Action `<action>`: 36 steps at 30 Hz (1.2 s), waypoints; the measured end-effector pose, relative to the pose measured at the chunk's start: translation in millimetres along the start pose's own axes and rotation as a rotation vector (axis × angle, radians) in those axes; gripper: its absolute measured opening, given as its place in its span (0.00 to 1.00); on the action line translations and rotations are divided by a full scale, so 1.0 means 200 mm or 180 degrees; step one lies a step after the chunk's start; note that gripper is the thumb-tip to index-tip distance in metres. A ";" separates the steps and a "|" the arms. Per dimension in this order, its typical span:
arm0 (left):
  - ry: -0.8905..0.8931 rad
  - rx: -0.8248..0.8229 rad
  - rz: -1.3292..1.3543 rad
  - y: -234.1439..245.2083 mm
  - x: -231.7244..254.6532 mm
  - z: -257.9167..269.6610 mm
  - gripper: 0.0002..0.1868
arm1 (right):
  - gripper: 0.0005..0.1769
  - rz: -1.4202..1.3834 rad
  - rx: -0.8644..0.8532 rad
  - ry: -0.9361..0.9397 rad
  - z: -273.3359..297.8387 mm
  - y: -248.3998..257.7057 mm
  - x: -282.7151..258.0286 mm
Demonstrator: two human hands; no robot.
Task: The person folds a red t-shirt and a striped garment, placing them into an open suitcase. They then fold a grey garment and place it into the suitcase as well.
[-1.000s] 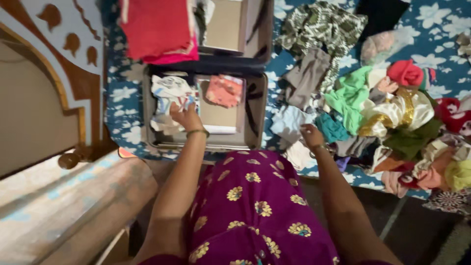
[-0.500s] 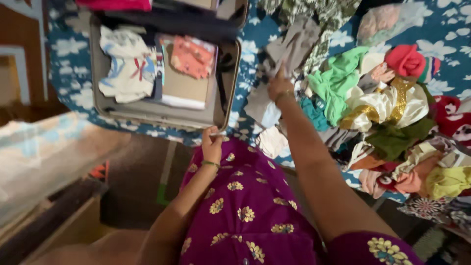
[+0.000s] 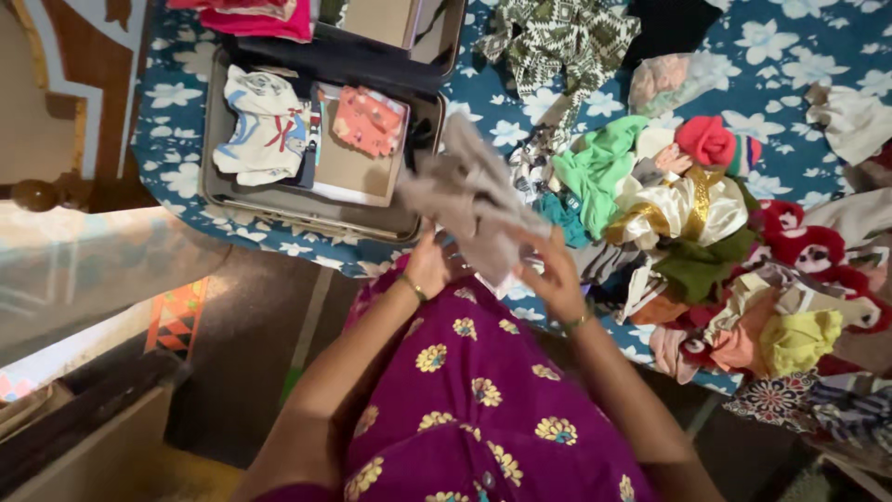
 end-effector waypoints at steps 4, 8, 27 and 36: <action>-0.0056 -0.0638 0.0356 -0.20 -0.01 -0.03 0.30 | 0.25 0.1473 -0.0265 0.1277 0.26 -0.10 -0.33; -0.0082 -0.0861 0.0208 -0.22 0.04 -0.08 0.28 | 0.23 0.1040 -0.0505 0.0974 0.37 -0.15 -0.34; -0.1469 -0.1845 -0.3112 -0.64 0.35 0.01 0.34 | 0.46 0.0862 0.1289 0.0890 0.07 -0.22 -0.83; -0.2972 -0.1169 -0.5096 -1.14 0.37 0.39 0.29 | 0.16 -0.0230 0.1714 0.0040 0.00 -0.17 -0.61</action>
Point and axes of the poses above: each hand's wrist, its own z-axis away from the middle knuckle, its own y-axis out of the back of the hand, x = y × z, the point moved 7 cm from there along -z, towards the middle knuckle, and after that the axes turned 11 degrees about z, right-handed, at the moved point
